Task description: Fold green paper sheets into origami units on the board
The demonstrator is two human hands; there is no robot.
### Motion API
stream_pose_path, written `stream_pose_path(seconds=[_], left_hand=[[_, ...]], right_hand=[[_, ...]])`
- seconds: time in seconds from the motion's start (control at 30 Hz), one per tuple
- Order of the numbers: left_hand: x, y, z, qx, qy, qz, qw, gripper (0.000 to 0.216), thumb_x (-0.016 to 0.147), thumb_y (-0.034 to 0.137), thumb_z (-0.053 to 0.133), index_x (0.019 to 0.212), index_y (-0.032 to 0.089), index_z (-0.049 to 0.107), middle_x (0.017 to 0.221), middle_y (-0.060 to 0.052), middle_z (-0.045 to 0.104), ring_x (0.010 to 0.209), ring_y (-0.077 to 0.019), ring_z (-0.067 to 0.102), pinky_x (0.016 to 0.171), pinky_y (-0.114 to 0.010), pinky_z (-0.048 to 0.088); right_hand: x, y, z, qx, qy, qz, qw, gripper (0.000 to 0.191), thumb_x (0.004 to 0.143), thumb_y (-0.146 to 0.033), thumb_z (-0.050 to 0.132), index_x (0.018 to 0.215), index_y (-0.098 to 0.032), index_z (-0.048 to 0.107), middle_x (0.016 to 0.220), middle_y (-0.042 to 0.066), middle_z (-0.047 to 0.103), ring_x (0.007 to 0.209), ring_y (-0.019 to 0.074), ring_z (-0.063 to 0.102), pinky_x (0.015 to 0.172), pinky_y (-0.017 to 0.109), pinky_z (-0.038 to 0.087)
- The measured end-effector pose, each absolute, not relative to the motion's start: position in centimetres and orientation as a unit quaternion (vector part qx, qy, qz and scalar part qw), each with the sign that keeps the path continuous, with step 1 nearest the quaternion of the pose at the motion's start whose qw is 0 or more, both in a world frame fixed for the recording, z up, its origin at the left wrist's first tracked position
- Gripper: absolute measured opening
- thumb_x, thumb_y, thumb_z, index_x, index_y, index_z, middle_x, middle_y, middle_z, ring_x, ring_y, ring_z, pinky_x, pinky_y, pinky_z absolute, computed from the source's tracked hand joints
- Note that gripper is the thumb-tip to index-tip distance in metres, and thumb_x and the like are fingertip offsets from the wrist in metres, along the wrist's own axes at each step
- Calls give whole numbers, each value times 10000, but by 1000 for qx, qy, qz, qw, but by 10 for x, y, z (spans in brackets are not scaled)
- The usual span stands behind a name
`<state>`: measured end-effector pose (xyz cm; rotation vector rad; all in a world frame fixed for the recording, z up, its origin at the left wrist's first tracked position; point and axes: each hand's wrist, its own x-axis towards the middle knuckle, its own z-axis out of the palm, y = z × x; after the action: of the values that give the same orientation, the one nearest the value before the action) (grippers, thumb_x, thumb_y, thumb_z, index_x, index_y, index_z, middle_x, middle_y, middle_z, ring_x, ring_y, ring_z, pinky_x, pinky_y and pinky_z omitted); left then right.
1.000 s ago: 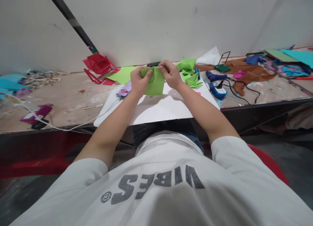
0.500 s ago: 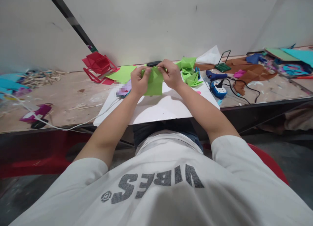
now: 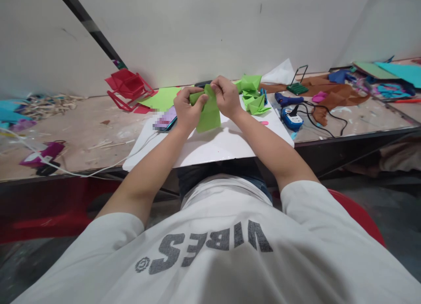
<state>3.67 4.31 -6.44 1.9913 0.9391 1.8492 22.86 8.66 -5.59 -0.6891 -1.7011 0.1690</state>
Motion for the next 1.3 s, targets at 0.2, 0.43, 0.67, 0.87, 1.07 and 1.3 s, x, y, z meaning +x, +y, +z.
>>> stream_pose_path(seconds=[0.2,0.43,0.67,0.87,1.07,1.3], left_hand=[[37,42,-58,694,327,629,124,532,951,765,951,1105,278,807,1106,-87,890,1187,-322,844,1053,-456,695],[30,69,-71,696,328,621,150,740,831,913,964,1137,260,801,1145,-68,885,1192,-325,837,1053,-514,699],[27,78,-79,703,329,606,175,880,770,947,978,1257,244,769,1273,-103,858,1241,-358,848,1056,-512,717],[18,87,-82,686,334,617,190,880,773,920,994,1270,235,753,1312,-123,832,1232,-364,856,1069,-530,732],[11,95,-83,690,333,612,196,861,781,875,1017,1284,230,751,1325,-128,828,1203,-345,856,1048,-504,732],[9,93,-83,713,331,591,181,788,855,838,982,1318,245,749,1300,-125,823,1202,-337,839,1046,-498,721]], right_hand=[[229,84,-56,-290,-754,66,586,786,1125,-1003,311,991,-325,684,972,80,777,956,298,723,986,539,631],[231,81,-55,-289,-761,13,581,790,1204,-900,274,1055,-282,742,1035,102,829,963,264,731,994,489,637],[231,88,-55,-302,-731,37,610,814,1174,-941,373,1131,-251,803,1001,83,827,891,258,736,905,463,663],[233,101,-54,-321,-654,223,648,999,951,-1185,370,1052,-271,761,981,82,793,866,241,736,793,431,650],[235,110,-59,-292,-696,270,598,886,856,-1165,615,873,-279,606,745,-26,581,723,138,515,656,347,494],[235,110,-62,-280,-686,277,611,828,874,-1114,667,848,-292,581,746,-32,552,701,142,470,649,357,499]])
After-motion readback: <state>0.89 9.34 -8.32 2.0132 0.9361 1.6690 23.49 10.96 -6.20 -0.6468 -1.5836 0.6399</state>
